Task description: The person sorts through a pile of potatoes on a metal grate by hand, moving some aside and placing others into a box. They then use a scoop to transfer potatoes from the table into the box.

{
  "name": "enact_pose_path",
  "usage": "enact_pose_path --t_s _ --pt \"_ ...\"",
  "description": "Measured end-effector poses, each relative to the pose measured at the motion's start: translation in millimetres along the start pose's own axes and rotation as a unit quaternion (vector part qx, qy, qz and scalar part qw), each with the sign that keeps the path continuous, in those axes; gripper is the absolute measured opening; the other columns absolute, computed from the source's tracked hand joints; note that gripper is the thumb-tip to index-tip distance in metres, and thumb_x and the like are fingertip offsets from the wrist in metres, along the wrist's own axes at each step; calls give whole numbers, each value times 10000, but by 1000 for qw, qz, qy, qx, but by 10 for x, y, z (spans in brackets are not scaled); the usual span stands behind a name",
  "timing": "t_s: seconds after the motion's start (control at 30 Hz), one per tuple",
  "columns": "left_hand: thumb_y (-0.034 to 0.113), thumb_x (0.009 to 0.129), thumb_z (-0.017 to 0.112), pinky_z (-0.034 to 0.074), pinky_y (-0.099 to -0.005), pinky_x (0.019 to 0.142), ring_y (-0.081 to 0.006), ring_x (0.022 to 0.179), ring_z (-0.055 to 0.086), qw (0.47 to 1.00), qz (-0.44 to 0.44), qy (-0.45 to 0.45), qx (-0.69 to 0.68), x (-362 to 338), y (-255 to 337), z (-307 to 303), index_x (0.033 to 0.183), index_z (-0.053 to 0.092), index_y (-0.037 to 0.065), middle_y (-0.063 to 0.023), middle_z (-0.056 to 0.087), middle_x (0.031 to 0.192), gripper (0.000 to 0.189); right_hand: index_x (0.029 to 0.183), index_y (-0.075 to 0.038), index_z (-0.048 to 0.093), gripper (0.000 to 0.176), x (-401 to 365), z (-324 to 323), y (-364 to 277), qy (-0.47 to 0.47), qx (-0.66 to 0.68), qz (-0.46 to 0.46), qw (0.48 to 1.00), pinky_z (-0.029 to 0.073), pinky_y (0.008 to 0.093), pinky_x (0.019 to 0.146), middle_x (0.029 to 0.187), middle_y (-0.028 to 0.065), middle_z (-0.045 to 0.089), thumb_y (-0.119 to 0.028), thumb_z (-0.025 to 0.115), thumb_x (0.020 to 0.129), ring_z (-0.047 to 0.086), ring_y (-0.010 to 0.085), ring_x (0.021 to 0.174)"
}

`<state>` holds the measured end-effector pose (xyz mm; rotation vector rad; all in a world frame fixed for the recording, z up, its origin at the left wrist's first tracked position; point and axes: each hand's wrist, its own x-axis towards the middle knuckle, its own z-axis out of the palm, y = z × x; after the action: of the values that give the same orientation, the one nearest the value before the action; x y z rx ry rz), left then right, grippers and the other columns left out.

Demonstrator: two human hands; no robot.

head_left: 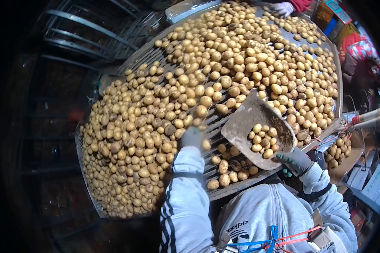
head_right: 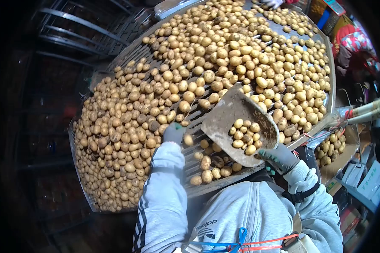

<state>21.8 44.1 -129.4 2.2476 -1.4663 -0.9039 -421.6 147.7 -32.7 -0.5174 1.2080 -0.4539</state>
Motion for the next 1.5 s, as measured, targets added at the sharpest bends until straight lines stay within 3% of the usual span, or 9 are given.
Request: enact_pose_path --t_s 0.3,0.33,0.37,0.47,0.5,0.73,0.87,1.13,1.5 --pt "168 908 762 555 -469 908 -387 1041 686 962 258 84 38 -186 -87 14 1124 755 34 -226 726 1088 255 1169 -7 718 314 -36 -135 532 38 -28 -53 997 497 249 591 793 18 711 -185 811 927 648 95 714" --pt "176 918 752 553 -479 930 -410 1055 686 958 265 72 79 -103 -57 62 1161 761 37 -241 725 1110 280 1716 -142 -15 1177 -348 -3 198 50 -5 -63 997 509 292 498 690 36 641 -135 816 882 592 128 572" --pt "171 910 752 554 -489 930 -419 1055 680 963 243 67 91 -60 -47 107 1150 764 41 -245 711 1119 273 1721 -206 36 1142 -386 47 265 63 75 -40 994 437 282 412 636 10 581 -139 810 884 526 116 496" --pt "127 902 738 557 -500 911 -438 1032 664 958 258 55 115 67 -119 208 1084 735 40 -238 650 1137 202 1030 -81 577 319 -402 -6 560 87 -34 -58 994 464 303 465 633 28 631 -300 778 912 574 132 509" --pt "102 901 736 553 -503 879 -440 1008 657 962 241 20 130 8 -24 166 1053 674 35 -229 622 1130 177 799 -40 757 336 -417 -5 654 94 -43 -50 993 474 311 483 632 34 647 -353 767 921 590 137 513" --pt "44 822 740 532 -508 842 -460 911 623 909 333 -7 250 77 22 50 1007 598 25 -210 592 993 234 826 -15 770 408 -704 142 1035 132 46 -14 990 494 332 505 664 72 673 -409 726 922 612 170 532" --pt "53 861 792 545 -316 808 -160 885 624 968 231 -95 -9 228 140 102 1092 640 13 -80 670 1024 280 866 -19 776 393 -807 136 1235 145 59 -13 988 491 344 508 681 74 677 -401 708 930 618 176 544" --pt "60 977 762 531 -273 887 -137 996 639 890 258 -331 -180 -1235 1942 514 1342 634 -17 -69 673 1143 394 925 -14 770 434 -922 93 1342 147 66 -47 986 501 337 469 674 74 671 -438 704 989 624 171 506" --pt "84 1034 691 537 -295 941 -169 1075 638 903 272 -315 -104 -1703 1644 907 1379 616 -44 -110 670 1235 376 756 -93 664 518 -340 54 1287 46 300 -144 942 388 321 436 634 8 555 -554 820 933 501 144 482"
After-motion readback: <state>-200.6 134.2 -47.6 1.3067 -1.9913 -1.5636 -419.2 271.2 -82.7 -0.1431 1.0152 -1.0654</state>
